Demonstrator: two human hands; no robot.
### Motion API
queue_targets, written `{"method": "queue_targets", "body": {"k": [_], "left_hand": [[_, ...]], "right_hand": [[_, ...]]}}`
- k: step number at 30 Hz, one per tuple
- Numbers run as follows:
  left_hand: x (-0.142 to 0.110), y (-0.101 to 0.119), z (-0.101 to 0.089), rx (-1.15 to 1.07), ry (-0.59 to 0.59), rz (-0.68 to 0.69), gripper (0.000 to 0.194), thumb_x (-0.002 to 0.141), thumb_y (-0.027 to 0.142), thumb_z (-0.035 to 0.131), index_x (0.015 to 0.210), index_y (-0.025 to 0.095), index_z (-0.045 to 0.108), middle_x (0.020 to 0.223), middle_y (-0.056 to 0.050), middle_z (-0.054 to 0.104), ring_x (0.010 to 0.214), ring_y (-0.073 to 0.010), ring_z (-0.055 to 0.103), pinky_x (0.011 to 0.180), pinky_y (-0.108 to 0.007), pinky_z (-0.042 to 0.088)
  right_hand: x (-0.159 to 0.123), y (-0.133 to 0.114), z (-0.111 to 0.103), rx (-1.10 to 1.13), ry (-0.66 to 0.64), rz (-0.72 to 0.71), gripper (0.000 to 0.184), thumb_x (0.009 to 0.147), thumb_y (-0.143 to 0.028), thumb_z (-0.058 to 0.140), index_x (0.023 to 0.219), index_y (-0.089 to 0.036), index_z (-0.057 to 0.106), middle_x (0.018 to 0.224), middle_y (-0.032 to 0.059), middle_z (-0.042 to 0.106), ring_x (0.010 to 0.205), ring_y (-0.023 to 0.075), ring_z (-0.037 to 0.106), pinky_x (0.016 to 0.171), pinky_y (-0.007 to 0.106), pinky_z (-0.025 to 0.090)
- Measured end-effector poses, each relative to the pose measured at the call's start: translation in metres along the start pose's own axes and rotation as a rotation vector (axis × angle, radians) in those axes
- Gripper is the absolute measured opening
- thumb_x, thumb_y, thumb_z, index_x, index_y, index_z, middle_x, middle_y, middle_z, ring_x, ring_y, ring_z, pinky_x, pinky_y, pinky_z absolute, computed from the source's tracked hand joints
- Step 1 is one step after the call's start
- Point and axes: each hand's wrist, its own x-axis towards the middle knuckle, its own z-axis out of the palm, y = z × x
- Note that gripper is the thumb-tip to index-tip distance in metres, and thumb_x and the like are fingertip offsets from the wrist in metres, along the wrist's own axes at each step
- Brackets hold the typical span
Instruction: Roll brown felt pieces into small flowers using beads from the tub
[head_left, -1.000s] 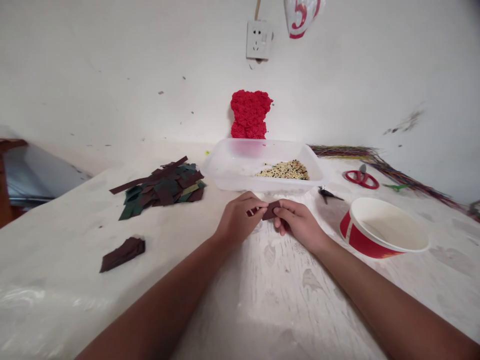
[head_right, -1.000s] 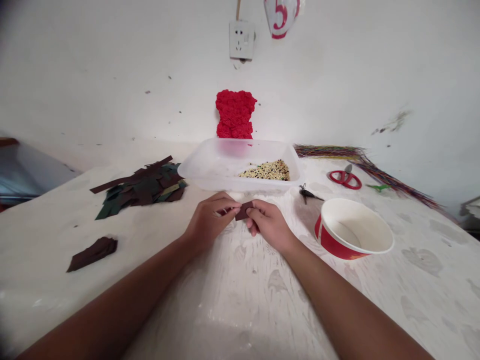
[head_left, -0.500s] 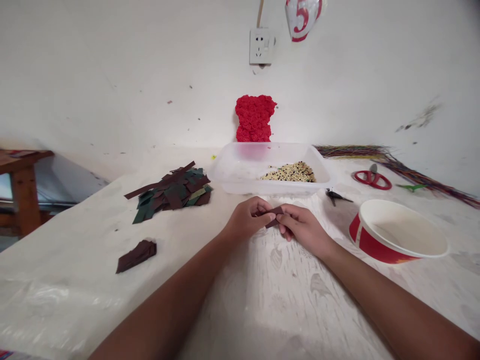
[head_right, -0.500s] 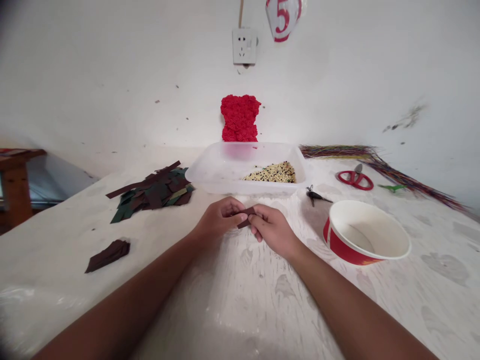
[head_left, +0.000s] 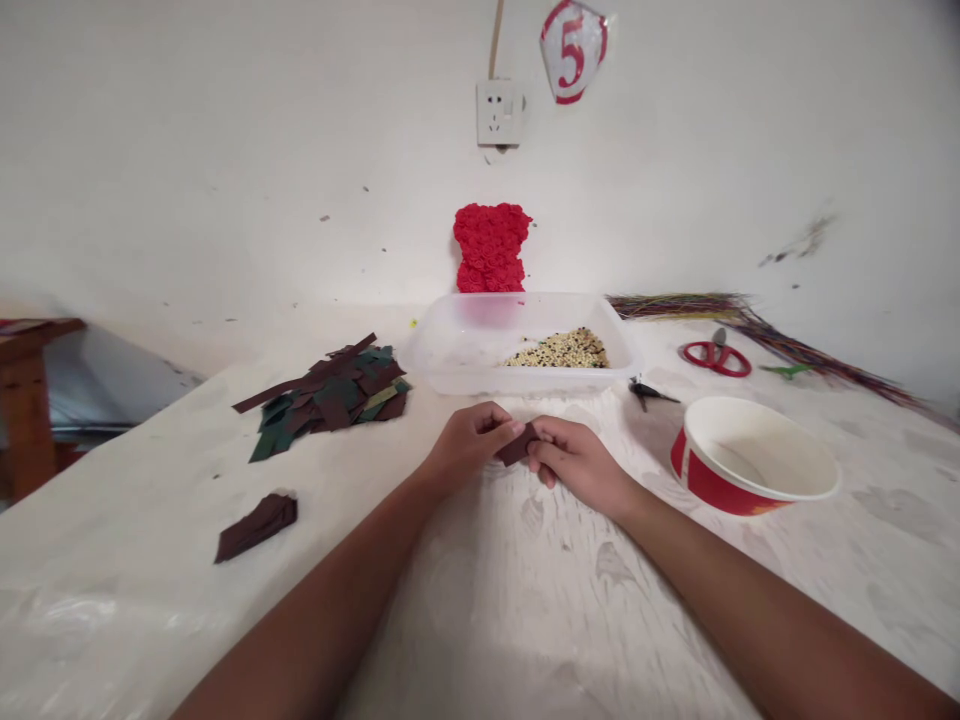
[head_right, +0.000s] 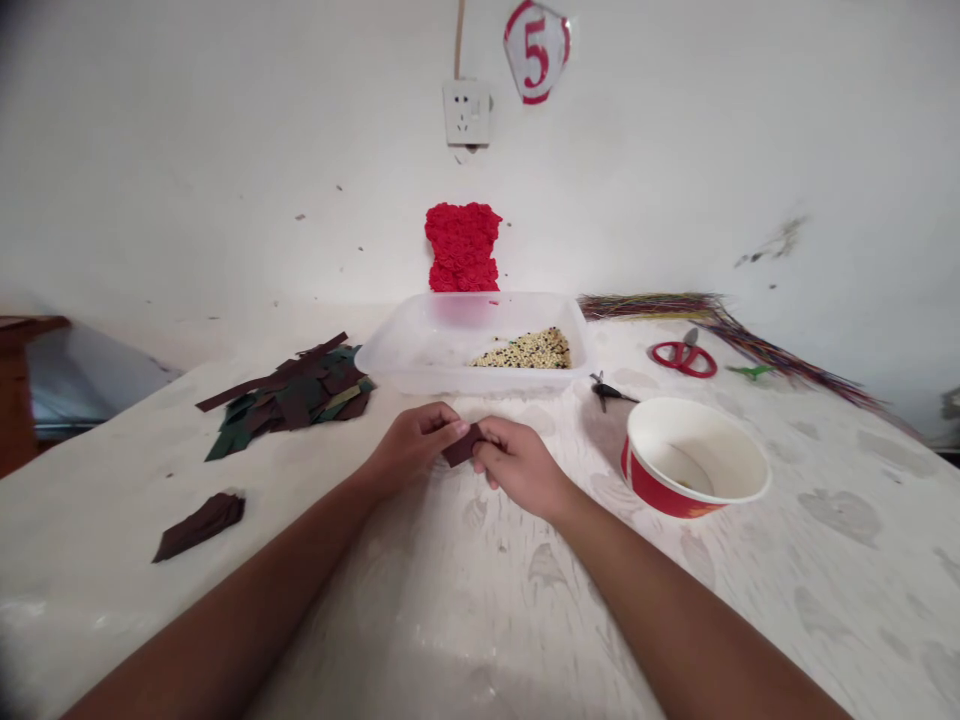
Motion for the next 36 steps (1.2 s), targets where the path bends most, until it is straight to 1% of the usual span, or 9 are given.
{"method": "queue_targets", "body": {"k": [2,5,9,11,14,19,25,30,36], "left_hand": [[0.0,0.002,-0.002,0.001,-0.019,0.014,0.029,0.087,0.044,0.058,0.076,0.017,0.06,0.065,0.001,0.058,0.062,-0.012,0.052,0.059,-0.024,0.041],[0.001,0.004,-0.006,-0.02,-0.086,0.046,0.023,0.089,0.039,0.056,0.084,0.017,0.062,0.072,0.001,0.058,0.068,-0.0121,0.052,0.065,-0.024,0.041],[0.0,0.005,-0.008,-0.053,-0.142,0.054,0.019,0.086,0.035,0.061,0.092,0.017,0.06,0.082,-0.001,0.06,0.074,-0.013,0.055,0.068,-0.024,0.042],[0.0,0.005,-0.008,-0.023,-0.129,0.046,0.02,0.084,0.037,0.062,0.088,0.017,0.059,0.079,0.0,0.059,0.073,-0.0132,0.055,0.066,-0.024,0.042],[0.0,0.004,-0.005,0.057,-0.077,0.03,0.028,0.085,0.044,0.061,0.079,0.017,0.057,0.072,0.001,0.057,0.067,-0.0123,0.052,0.061,-0.023,0.04],[0.001,0.002,-0.002,0.088,-0.024,0.008,0.035,0.086,0.05,0.057,0.073,0.017,0.057,0.065,0.001,0.058,0.061,-0.0117,0.051,0.059,-0.023,0.039],[0.0,0.003,0.0,0.049,-0.013,-0.019,0.032,0.08,0.045,0.066,0.069,0.017,0.053,0.062,0.002,0.058,0.058,-0.0109,0.051,0.054,-0.022,0.038],[-0.001,0.005,0.001,0.025,-0.011,-0.038,0.032,0.077,0.041,0.07,0.067,0.017,0.05,0.06,0.002,0.058,0.055,-0.0098,0.05,0.051,-0.021,0.036],[-0.002,0.004,0.003,-0.021,-0.018,-0.043,0.033,0.075,0.035,0.072,0.064,0.017,0.047,0.054,0.003,0.056,0.051,-0.0092,0.049,0.049,-0.02,0.036]], "right_hand": [[0.001,0.0,0.0,0.029,0.007,-0.002,0.011,0.08,-0.017,0.048,0.071,-0.018,0.055,0.065,-0.0039,0.058,0.048,0.0086,0.05,0.049,0.023,0.037],[0.003,0.001,-0.001,0.08,0.036,-0.014,0.011,0.08,-0.017,0.048,0.072,-0.018,0.055,0.063,-0.004,0.057,0.046,0.0083,0.049,0.048,0.023,0.037],[0.004,0.002,-0.002,0.097,0.054,-0.021,0.01,0.08,-0.019,0.049,0.071,-0.018,0.054,0.063,-0.0043,0.056,0.045,0.0083,0.049,0.047,0.023,0.037],[0.003,0.002,-0.002,0.074,0.032,-0.022,0.01,0.081,-0.02,0.049,0.073,-0.018,0.055,0.065,-0.0039,0.057,0.046,0.0084,0.049,0.048,0.023,0.038],[0.001,0.003,-0.002,-0.02,-0.003,-0.044,0.012,0.083,-0.019,0.048,0.074,-0.018,0.056,0.066,-0.0032,0.058,0.049,0.0088,0.05,0.05,0.023,0.038],[-0.001,0.002,-0.001,-0.171,-0.007,-0.072,0.014,0.083,-0.017,0.046,0.073,-0.019,0.056,0.066,-0.0029,0.057,0.053,0.0098,0.051,0.053,0.023,0.037],[-0.002,-0.002,0.0,-0.308,-0.025,-0.127,0.015,0.082,-0.014,0.045,0.072,-0.019,0.054,0.066,-0.0033,0.054,0.058,0.011,0.048,0.056,0.023,0.035],[-0.003,-0.003,0.0,-0.397,-0.006,-0.179,0.014,0.084,-0.018,0.048,0.07,-0.019,0.05,0.063,-0.0044,0.044,0.06,0.0116,0.041,0.055,0.024,0.03],[-0.003,-0.003,0.001,-0.442,-0.033,-0.163,0.013,0.085,-0.017,0.047,0.075,-0.019,0.054,0.065,-0.004,0.046,0.061,0.0115,0.042,0.056,0.024,0.031]]}}
